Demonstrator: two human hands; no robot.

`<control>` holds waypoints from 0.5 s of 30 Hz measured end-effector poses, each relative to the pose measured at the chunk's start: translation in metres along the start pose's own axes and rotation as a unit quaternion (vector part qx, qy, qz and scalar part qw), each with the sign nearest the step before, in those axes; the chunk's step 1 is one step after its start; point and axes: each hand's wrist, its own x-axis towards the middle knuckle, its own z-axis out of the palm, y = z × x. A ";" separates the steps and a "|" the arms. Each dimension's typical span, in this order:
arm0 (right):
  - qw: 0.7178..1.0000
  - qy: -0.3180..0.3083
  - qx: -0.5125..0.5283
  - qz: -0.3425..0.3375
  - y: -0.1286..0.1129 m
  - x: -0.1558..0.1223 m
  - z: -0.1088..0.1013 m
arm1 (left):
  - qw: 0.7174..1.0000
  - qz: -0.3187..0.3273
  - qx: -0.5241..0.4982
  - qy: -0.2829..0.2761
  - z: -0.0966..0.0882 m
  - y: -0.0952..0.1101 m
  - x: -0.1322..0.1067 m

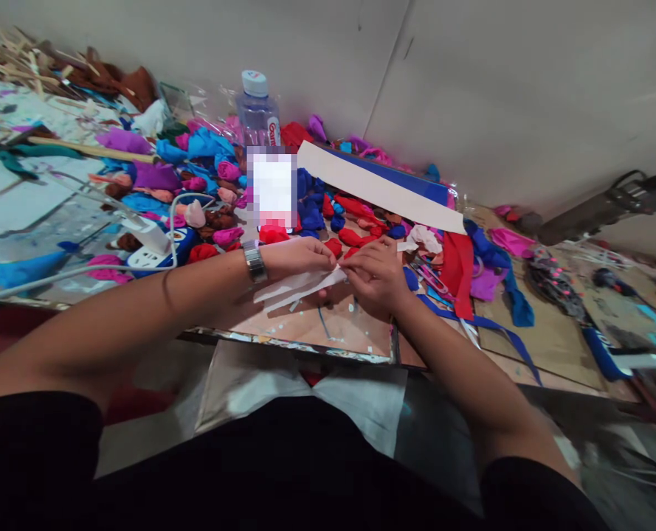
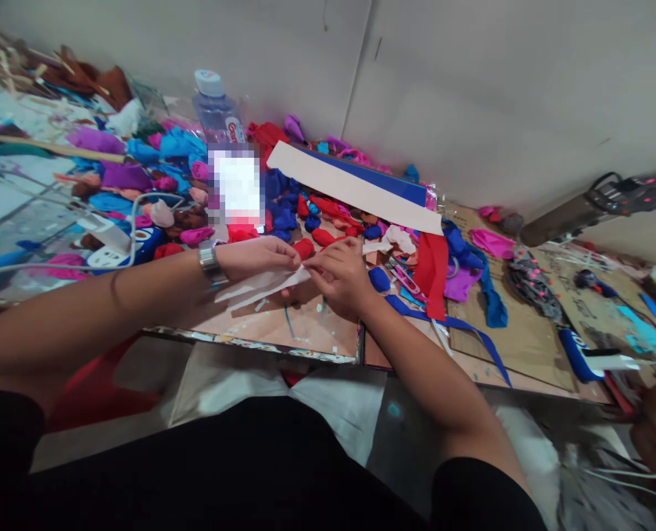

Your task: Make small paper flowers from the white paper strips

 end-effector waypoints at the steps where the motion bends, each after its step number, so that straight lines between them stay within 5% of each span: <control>1: 1.000 0.000 -0.001 0.005 -0.001 0.000 0.000 | 1.000 0.003 0.009 -0.007 0.000 -0.001 0.000; 6: 1.000 -0.007 -0.004 0.030 -0.003 0.000 0.000 | 0.987 0.053 0.153 0.011 -0.007 -0.001 0.002; 10: 0.999 -0.026 -0.001 0.040 -0.001 -0.002 0.001 | 0.939 0.133 0.310 0.070 -0.012 -0.001 0.005; 15: 0.996 -0.053 0.003 0.071 -0.002 -0.002 0.002 | 0.905 0.201 0.366 0.087 -0.008 -0.001 0.005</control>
